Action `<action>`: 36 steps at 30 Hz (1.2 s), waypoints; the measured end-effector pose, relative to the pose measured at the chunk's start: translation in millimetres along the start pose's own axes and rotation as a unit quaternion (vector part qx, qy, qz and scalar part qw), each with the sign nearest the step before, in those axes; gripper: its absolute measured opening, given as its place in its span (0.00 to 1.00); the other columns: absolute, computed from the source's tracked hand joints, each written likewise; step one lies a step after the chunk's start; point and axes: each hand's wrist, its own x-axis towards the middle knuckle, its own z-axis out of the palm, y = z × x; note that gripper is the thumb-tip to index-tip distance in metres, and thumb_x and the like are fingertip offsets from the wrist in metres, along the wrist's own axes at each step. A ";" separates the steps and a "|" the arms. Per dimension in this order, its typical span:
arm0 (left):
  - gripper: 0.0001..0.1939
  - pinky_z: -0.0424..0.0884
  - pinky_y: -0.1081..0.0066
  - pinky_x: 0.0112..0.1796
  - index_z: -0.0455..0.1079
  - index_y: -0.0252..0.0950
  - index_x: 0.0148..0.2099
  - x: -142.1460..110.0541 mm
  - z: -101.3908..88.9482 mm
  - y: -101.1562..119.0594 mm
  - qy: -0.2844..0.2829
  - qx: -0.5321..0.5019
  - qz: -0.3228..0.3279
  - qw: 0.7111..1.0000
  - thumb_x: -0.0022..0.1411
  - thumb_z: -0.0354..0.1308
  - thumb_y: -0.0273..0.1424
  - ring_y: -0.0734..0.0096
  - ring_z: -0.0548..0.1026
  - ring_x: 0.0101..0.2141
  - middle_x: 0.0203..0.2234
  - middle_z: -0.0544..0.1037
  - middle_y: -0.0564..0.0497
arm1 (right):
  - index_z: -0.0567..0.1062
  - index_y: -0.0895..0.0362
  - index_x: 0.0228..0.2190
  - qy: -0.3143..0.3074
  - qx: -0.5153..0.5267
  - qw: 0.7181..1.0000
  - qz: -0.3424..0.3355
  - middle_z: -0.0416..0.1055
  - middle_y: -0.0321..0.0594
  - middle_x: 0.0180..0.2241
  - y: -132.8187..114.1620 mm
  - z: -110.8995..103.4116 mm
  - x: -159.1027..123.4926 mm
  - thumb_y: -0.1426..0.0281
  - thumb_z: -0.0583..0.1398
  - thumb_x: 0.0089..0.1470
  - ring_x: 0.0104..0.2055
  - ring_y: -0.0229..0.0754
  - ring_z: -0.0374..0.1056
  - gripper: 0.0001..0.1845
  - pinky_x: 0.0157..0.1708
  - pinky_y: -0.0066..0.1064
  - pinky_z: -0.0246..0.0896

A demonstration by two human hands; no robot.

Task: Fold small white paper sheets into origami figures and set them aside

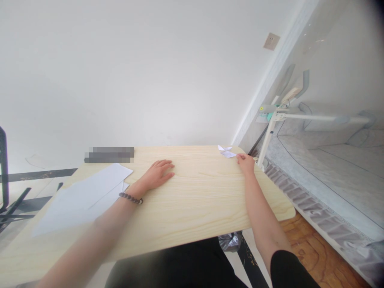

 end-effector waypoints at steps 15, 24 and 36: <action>0.21 0.53 0.61 0.50 0.62 0.37 0.48 0.0 -0.7 0.8 0.003 -0.003 0.001 1.000 0.58 0.41 0.42 0.62 0.58 0.50 0.49 0.63 0.46 | 0.74 0.62 0.30 0.021 -0.006 1.000 0.005 0.72 0.44 0.26 -1.1 2.7 0.2 0.64 0.55 0.40 0.22 0.38 0.65 0.17 0.33 0.32 0.59; 0.21 0.54 0.60 0.50 0.62 0.37 0.48 0.4 -1.7 2.2 0.006 -0.006 0.002 1.000 0.58 0.41 0.41 0.62 0.59 0.50 0.49 0.63 0.46 | 0.72 0.62 0.32 0.041 0.004 0.999 0.000 0.71 0.44 0.28 -5.1 12.1 -3.4 0.61 0.56 0.39 0.27 0.41 0.65 0.19 0.36 0.34 0.57; 0.20 0.54 0.60 0.49 0.61 0.37 0.48 -1.6 -1.3 1.3 0.027 0.017 -0.040 0.999 0.58 0.41 0.41 0.62 0.58 0.49 0.48 0.63 0.46 | 0.70 0.59 0.32 -0.092 0.034 0.979 -0.180 0.70 0.40 0.28 -102.2 32.6 -42.7 0.61 0.53 0.45 0.24 0.35 0.63 0.17 0.31 0.29 0.58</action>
